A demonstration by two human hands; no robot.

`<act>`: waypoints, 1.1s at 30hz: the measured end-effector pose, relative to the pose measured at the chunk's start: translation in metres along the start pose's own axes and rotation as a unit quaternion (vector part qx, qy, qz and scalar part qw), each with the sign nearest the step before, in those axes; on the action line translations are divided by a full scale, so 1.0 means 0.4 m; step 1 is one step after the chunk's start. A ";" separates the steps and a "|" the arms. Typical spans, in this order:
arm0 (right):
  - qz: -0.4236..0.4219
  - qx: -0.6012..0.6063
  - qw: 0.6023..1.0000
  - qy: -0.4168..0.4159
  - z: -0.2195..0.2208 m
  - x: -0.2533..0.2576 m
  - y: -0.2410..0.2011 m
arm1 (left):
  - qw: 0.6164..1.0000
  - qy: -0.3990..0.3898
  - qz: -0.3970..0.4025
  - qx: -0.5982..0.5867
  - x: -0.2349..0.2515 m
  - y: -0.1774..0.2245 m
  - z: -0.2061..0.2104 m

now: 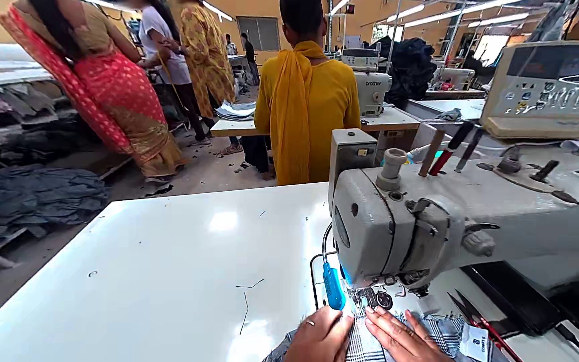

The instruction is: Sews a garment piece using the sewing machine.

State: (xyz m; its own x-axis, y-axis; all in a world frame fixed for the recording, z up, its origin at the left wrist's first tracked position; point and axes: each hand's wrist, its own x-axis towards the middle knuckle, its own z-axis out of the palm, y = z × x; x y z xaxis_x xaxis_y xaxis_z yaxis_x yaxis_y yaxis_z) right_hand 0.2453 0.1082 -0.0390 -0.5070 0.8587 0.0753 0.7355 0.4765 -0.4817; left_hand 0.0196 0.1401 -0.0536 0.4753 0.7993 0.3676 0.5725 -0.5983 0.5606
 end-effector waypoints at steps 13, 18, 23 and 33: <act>-0.012 -0.046 0.998 0.038 0.022 -0.009 0.002 | 0.985 0.078 -0.062 0.139 0.056 -0.007 0.033; -0.013 -0.052 0.997 0.055 0.028 -0.010 0.001 | 0.984 0.079 -0.069 0.145 0.051 -0.002 0.032; -0.006 -0.061 0.996 0.064 0.031 -0.005 -0.002 | 0.944 0.128 0.147 0.268 0.037 -0.014 0.047; -0.006 -0.080 0.995 0.059 0.026 0.008 0.013 | 0.983 0.004 0.067 0.168 0.005 -0.005 0.018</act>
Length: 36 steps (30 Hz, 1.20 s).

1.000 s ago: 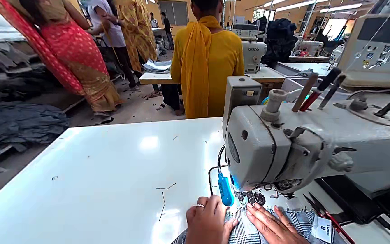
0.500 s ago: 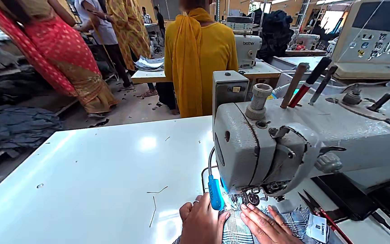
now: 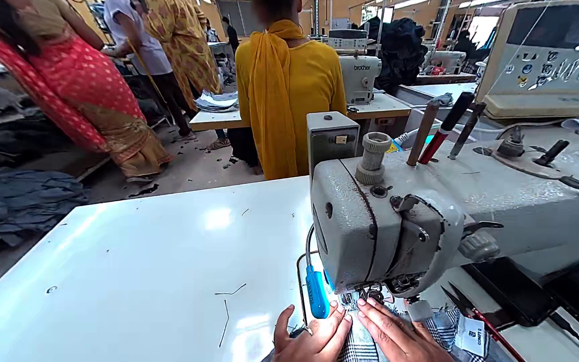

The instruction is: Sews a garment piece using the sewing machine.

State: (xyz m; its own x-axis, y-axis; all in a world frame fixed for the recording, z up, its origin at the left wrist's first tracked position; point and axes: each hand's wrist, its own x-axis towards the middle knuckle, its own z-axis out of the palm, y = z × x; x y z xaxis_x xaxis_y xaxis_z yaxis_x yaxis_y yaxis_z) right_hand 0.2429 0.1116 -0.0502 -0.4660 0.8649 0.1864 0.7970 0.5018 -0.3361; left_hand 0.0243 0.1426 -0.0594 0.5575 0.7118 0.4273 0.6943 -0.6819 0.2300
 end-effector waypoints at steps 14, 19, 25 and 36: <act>-0.030 -0.099 0.993 0.058 0.025 0.030 0.041 | 0.996 0.069 0.028 0.040 0.024 -0.043 0.043; -0.041 -0.109 0.990 0.083 0.036 0.039 0.055 | 0.995 0.084 0.029 0.053 0.030 -0.046 0.053; -0.032 -0.101 0.992 0.070 0.034 0.040 0.055 | 0.994 0.087 0.030 0.065 0.029 -0.046 0.056; -0.017 -0.067 0.997 0.045 0.023 0.037 0.049 | 0.998 0.042 0.026 0.032 0.027 -0.044 0.029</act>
State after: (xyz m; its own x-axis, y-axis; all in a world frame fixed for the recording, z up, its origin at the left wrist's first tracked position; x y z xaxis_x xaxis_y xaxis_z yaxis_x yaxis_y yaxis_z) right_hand 0.2481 0.1340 -0.0626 -0.4628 0.8414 0.2790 0.8279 0.5227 -0.2031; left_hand 0.0235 0.1641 -0.0690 0.5549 0.6574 0.5099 0.6950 -0.7032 0.1502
